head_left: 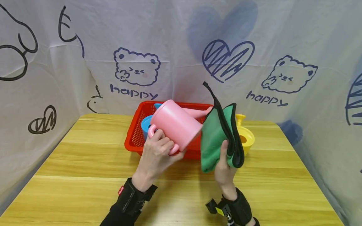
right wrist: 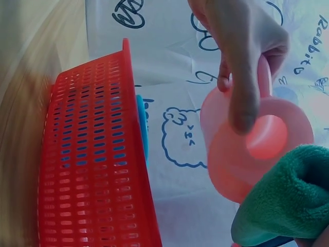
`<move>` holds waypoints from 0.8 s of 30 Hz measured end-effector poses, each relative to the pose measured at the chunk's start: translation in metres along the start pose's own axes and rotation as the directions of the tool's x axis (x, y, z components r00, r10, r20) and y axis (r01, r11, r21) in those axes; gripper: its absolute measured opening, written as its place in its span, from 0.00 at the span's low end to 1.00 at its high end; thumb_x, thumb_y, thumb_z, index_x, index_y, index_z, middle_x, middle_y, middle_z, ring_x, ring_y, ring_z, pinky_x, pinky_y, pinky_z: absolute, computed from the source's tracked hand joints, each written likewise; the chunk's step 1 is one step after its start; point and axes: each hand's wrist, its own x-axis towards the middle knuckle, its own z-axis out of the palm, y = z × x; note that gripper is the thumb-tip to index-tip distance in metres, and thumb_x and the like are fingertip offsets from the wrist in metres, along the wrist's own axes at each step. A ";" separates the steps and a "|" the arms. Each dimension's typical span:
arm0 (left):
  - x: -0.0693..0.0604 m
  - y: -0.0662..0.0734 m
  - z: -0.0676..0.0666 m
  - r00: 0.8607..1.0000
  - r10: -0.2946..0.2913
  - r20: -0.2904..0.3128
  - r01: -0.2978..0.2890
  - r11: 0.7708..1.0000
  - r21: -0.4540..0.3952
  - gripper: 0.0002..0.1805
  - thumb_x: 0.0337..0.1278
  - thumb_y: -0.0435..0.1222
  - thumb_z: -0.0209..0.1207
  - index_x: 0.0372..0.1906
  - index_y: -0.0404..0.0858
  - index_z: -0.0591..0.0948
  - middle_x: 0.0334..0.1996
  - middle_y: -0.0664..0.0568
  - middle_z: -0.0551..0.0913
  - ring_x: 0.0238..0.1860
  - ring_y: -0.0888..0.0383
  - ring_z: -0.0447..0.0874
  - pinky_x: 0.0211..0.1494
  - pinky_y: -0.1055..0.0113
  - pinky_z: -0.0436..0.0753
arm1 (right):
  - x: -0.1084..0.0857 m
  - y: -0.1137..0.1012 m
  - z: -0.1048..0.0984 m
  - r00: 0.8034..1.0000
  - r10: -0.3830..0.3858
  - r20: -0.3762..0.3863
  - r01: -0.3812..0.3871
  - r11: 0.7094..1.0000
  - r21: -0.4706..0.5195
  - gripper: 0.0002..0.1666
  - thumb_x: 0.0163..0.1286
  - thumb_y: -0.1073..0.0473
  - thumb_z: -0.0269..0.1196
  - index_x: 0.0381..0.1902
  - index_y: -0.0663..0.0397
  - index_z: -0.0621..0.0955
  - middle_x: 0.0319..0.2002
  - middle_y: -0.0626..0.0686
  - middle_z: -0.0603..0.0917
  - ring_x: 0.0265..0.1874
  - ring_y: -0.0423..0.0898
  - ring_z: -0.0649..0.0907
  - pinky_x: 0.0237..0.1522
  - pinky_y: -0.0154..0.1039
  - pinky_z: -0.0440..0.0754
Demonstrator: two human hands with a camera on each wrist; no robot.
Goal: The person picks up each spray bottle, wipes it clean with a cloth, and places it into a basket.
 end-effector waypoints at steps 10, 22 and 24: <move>0.000 -0.012 -0.006 1.000 0.012 -0.002 -0.012 1.000 0.015 0.26 0.31 0.41 0.81 0.15 0.43 0.70 0.14 0.54 0.69 0.30 0.54 0.68 0.37 0.60 0.81 | 0.004 -0.013 -0.003 0.997 0.008 -0.072 -0.004 0.998 0.067 0.13 0.79 0.47 0.54 0.47 0.50 0.76 0.34 0.38 0.76 0.37 0.34 0.77 0.48 0.29 0.72; 0.001 -0.012 -0.009 0.986 0.142 0.087 -0.140 0.990 -0.023 0.21 0.29 0.44 0.81 0.13 0.47 0.76 0.16 0.58 0.76 0.40 0.54 0.75 0.51 0.50 0.76 | 0.005 -0.008 -0.006 0.998 0.014 -0.055 -0.019 0.995 -0.096 0.27 0.77 0.37 0.51 0.45 0.57 0.74 0.30 0.37 0.66 0.33 0.33 0.70 0.44 0.29 0.66; 0.001 -0.010 -0.009 0.980 0.173 0.096 -0.170 0.985 -0.039 0.22 0.29 0.45 0.82 0.14 0.46 0.76 0.16 0.59 0.77 0.40 0.55 0.75 0.51 0.50 0.76 | 0.003 -0.005 -0.005 0.999 -0.019 -0.026 0.014 0.985 -0.171 0.32 0.79 0.40 0.50 0.47 0.69 0.74 0.31 0.36 0.63 0.32 0.33 0.67 0.41 0.29 0.63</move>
